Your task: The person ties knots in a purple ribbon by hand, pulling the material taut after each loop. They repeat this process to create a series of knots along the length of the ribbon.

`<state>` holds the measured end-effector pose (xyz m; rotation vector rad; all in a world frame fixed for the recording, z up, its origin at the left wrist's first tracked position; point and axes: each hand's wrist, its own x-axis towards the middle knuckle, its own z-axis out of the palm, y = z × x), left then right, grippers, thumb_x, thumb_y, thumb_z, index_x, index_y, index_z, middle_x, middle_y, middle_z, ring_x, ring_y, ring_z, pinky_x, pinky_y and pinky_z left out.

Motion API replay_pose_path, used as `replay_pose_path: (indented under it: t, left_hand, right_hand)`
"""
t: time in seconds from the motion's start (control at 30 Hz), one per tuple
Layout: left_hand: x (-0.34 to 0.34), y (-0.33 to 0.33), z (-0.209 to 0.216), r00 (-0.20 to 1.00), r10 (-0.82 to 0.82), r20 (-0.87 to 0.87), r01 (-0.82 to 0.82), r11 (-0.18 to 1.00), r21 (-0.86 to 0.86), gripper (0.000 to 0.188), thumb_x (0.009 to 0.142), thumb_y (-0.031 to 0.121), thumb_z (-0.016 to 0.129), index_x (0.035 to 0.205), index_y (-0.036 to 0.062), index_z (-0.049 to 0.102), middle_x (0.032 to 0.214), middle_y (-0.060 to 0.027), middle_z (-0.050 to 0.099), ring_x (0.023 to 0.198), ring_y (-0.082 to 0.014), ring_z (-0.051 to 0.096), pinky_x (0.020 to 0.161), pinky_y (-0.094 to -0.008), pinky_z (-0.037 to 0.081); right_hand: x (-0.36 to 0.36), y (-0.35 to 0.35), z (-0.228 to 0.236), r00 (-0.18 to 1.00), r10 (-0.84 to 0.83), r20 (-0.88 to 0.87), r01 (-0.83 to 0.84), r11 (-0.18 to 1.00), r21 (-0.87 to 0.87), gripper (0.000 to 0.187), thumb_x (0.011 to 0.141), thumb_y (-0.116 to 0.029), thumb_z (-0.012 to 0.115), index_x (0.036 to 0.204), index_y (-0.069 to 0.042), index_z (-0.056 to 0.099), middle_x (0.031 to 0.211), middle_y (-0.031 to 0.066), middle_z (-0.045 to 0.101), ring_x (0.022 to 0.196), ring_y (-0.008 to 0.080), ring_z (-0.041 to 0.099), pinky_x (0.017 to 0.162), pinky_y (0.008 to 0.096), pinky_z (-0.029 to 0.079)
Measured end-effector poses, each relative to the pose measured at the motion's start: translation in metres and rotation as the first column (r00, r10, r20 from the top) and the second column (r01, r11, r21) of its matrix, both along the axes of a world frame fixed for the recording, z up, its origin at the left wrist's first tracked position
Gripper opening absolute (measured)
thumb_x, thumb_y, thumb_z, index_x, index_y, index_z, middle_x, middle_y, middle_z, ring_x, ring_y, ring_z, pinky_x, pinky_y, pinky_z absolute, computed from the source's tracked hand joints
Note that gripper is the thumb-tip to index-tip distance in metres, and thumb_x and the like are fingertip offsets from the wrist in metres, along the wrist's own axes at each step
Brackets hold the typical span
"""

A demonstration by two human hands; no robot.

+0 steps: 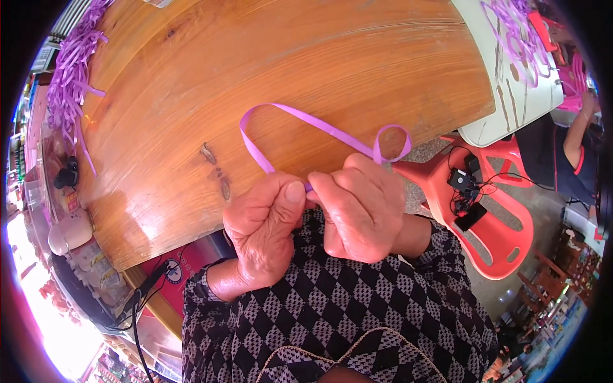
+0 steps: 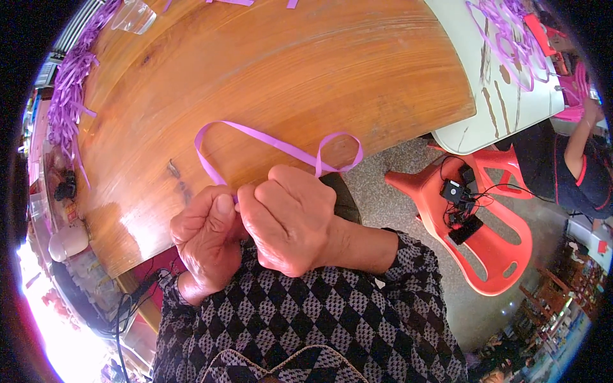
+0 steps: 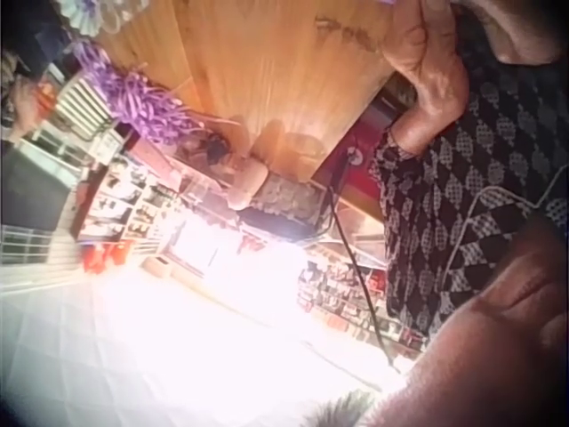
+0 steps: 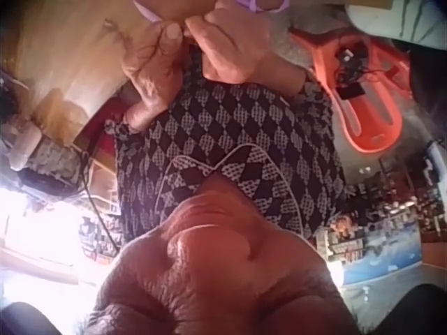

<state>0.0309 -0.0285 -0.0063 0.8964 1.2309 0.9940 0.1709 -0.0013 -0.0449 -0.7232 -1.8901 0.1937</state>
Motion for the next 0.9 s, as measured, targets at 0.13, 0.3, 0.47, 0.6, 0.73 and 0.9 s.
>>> replay_pose_path:
  t: [0.13,0.3,0.47,0.6,0.73,0.9]
  left_hand:
    - [0.001,-0.001,-0.012,0.978,0.055,-0.201,-0.011,0.977,0.212,0.022,0.091,0.017,0.055,0.086,-0.0034,0.061,0.06,0.0018,0.051,0.053,-0.006,0.042,0.049,-0.0202,0.032]
    - [-0.014,0.02,0.006,0.961,-0.233,-0.152,0.236,0.972,0.002,0.018,0.091,0.014,0.054,0.088,-0.0034,0.06,0.073,-0.0042,0.059,0.066,-0.009,0.053,0.059,-0.0212,0.042]
    - [-0.018,0.017,0.001,0.853,-0.141,-0.502,0.347,0.872,0.344,0.018,0.078,0.004,0.067,0.094,-0.0019,0.06,0.077,-0.0099,0.061,0.067,-0.0185,0.06,0.059,-0.0264,0.046]
    - [-0.018,0.019,0.0,0.767,0.007,-0.641,0.394,0.784,0.48,0.023,0.071,0.0,0.071,0.092,-0.0006,0.062,0.074,-0.0105,0.06,0.063,-0.0223,0.059,0.056,-0.0275,0.046]
    - [-0.021,0.022,-0.005,0.746,0.113,-0.656,0.415,0.692,0.591,0.017,0.071,0.001,0.071,0.087,0.0004,0.064,0.07,-0.0095,0.058,0.06,-0.0206,0.057,0.052,-0.0273,0.044]
    - [-0.02,0.018,-0.004,0.724,0.12,-0.679,0.432,0.688,0.583,0.018,0.071,0.0,0.07,0.088,0.0,0.064,0.067,-0.009,0.055,0.057,-0.0204,0.055,0.048,-0.0281,0.042]
  right_hand:
    - [-0.006,-0.001,-0.005,0.999,-0.054,-0.001,0.054,0.998,0.014,0.027,0.06,0.011,0.057,0.086,0.011,0.056,0.062,0.0094,0.051,0.045,0.019,0.044,0.037,0.0288,0.031]
    - [0.005,0.001,-0.003,0.996,0.017,-0.088,-0.034,0.98,-0.197,0.008,0.076,0.004,0.059,0.084,0.006,0.057,0.062,0.0075,0.053,0.046,0.0188,0.046,0.041,0.028,0.034]
    - [0.008,0.001,0.006,0.966,0.013,-0.259,-0.151,0.84,-0.521,0.005,0.084,-0.003,0.058,0.083,0.002,0.058,0.062,0.0075,0.055,0.048,0.0143,0.05,0.044,0.0263,0.036]
    - [0.012,0.002,0.016,0.971,0.088,-0.222,-0.205,0.787,-0.583,0.004,0.084,-0.002,0.057,0.083,0.001,0.057,0.063,0.0075,0.055,0.05,0.0163,0.051,0.046,0.0269,0.036]
    - [0.015,0.006,0.017,0.969,0.155,-0.193,-0.236,0.814,-0.531,0.005,0.082,-0.003,0.058,0.084,0.001,0.056,0.064,0.0086,0.053,0.052,0.0205,0.05,0.046,0.0298,0.035]
    - [0.013,0.005,0.011,0.982,0.161,-0.103,-0.189,0.891,-0.413,0.01,0.08,-0.005,0.061,0.083,0.002,0.055,0.062,0.0097,0.048,0.051,0.0236,0.046,0.045,0.0337,0.032]
